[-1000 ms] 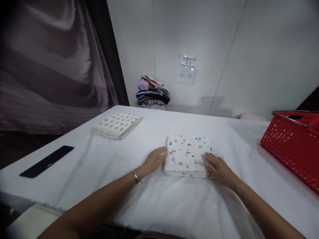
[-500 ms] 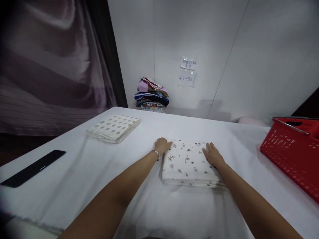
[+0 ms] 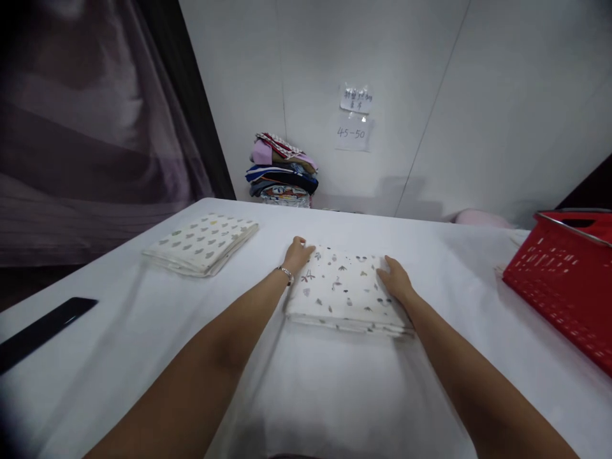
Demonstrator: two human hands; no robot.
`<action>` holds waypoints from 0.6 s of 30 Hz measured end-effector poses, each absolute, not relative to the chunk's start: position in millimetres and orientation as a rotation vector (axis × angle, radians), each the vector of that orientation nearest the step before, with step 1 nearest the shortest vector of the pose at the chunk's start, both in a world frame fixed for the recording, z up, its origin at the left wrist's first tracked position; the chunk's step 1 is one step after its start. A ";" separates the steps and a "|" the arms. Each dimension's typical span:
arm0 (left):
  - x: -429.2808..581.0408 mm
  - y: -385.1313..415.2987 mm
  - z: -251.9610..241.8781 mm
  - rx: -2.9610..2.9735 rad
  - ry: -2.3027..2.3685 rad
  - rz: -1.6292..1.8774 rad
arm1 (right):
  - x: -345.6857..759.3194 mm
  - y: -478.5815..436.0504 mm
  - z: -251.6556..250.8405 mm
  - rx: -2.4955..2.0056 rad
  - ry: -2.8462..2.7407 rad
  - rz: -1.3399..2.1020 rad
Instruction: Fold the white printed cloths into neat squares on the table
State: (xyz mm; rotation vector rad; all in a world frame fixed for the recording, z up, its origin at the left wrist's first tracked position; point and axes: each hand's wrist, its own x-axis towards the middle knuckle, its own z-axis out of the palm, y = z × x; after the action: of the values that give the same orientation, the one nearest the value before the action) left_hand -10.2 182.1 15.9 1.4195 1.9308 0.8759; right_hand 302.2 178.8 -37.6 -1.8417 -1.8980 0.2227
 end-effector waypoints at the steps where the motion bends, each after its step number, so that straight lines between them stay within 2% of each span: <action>1: -13.7 185.1 13.4 1.419 1.960 0.856 | 295.9 182.3 -38.4 -1.832 -1.926 0.192; 7: -22.1 176.9 7.2 1.484 1.968 0.824 | 283.9 174.8 -25.4 -1.920 -2.088 -0.017; 10: -24.7 155.7 13.0 1.671 1.917 0.809 | 281.6 150.7 -12.6 -1.798 -2.223 -0.147; 15: -26.7 102.3 6.8 2.153 1.698 0.555 | 273.7 106.7 -12.5 -1.656 -2.542 -0.001; 18: -24.4 84.6 -4.2 2.193 1.649 0.438 | 272.3 98.1 -17.7 -1.677 -2.590 0.060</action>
State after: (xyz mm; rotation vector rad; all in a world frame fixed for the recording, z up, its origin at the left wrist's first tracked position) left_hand -24.4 84.6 -4.2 2.1927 1.6495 0.4378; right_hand 272.3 98.1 -17.7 -1.6766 -2.5903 0.0604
